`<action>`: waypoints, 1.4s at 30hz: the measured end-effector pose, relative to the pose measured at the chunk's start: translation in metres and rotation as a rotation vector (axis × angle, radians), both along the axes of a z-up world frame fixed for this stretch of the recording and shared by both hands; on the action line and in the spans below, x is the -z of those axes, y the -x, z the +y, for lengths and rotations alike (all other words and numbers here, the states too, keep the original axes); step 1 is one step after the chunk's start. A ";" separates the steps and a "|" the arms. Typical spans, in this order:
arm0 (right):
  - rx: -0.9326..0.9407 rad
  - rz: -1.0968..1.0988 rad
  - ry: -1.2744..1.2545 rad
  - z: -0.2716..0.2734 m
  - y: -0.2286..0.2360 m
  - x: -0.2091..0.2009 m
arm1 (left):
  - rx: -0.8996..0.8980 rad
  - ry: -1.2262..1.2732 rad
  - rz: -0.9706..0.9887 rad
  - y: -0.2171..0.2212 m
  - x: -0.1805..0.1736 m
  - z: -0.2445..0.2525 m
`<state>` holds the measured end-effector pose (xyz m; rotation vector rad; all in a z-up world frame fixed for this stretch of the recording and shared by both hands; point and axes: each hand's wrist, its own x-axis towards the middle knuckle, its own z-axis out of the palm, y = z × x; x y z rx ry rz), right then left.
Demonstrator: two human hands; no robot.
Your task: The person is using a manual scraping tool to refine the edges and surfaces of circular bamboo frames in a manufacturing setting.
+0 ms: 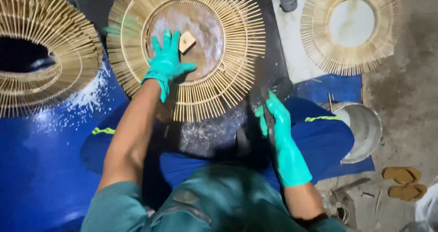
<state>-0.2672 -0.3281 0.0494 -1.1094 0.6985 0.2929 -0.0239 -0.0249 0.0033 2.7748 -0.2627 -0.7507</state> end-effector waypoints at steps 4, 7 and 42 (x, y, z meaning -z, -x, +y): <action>0.179 -0.025 0.003 0.001 0.002 0.016 | -0.126 0.143 0.008 0.015 0.001 -0.008; -0.055 -0.059 -0.104 -0.003 -0.007 0.013 | -0.133 0.128 -0.034 0.009 0.007 -0.004; -0.039 0.136 -0.199 -0.004 0.036 0.064 | 0.002 -0.076 -0.168 -0.012 0.115 0.004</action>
